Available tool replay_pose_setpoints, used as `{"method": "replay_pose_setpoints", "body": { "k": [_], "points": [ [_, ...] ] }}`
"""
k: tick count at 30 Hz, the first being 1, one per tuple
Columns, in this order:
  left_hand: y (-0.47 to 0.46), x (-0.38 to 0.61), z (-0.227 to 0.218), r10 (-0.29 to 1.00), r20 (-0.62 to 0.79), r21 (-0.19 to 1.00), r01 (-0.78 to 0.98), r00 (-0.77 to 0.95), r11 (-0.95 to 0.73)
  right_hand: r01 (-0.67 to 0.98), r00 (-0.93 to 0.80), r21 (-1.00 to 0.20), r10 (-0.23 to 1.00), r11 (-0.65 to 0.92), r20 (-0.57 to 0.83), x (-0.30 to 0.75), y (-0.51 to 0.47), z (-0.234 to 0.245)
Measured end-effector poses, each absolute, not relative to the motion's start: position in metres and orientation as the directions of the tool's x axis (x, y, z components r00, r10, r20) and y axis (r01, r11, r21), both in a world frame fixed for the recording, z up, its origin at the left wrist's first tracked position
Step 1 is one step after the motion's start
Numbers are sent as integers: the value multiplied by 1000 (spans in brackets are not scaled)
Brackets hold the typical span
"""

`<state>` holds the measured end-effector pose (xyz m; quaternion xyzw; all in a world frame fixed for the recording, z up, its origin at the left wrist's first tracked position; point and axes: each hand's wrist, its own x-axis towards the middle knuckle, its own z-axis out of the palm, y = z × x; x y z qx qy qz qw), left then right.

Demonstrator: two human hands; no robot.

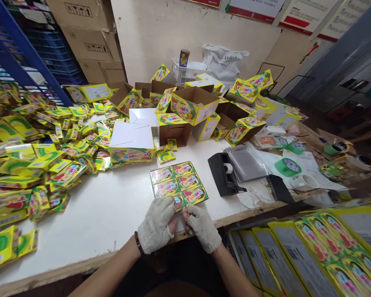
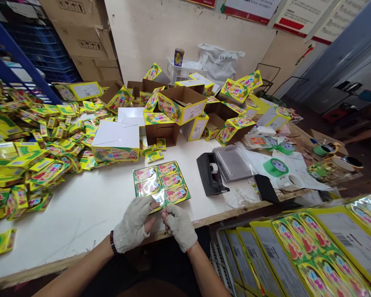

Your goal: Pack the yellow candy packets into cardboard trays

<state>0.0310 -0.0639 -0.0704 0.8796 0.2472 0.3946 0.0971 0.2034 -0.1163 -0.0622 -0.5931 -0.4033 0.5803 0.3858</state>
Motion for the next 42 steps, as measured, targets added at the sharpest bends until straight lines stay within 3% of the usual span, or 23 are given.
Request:
{"method": "replay_pose_setpoints", "body": {
  "k": [4, 7, 13, 20, 22, 25, 27, 31, 36, 42],
  "points": [
    [-64, 32, -62, 533, 471, 370, 391, 703, -843, 107, 0, -933, 938, -344, -346, 204, -113, -56],
    [-68, 36, -60, 591, 412, 385, 455, 694, -803, 116, 0, -920, 926, -374, -377, 205, -116, -56],
    [-68, 45, -65, 648, 425, 336, 555, 632, -761, 97, 29, -889, 894, -448, -447, 202, -126, -72],
    [-70, 56, -74, 652, 533, 185, 677, 540, -712, 363, 213, -807, 884, -466, -415, 195, -113, -78],
    [-70, 54, -67, 657, 489, 189, 666, 573, -722, 266, 201, -834, 874, -484, -443, 198, -114, -81],
    [-51, 44, -49, 670, 365, 337, 580, 646, -742, -91, 159, -839, 824, -536, -544, 205, -119, -85],
    [-24, 34, -41, 703, 382, 371, 597, 600, -711, -200, 169, -821, 806, -535, -567, 212, -118, -87],
    [26, 16, -46, 720, 430, 263, 687, 545, -677, -10, 260, -886, 855, -463, -450, 229, -95, -83],
    [-9, 20, -63, 797, 348, 271, 761, 493, -589, 170, 354, -919, 892, -356, -280, 256, -51, -75],
    [-92, 23, -92, 665, 575, 353, 589, 476, -727, 320, 406, -909, 905, -267, -123, 257, -64, -86]
  ]
}}
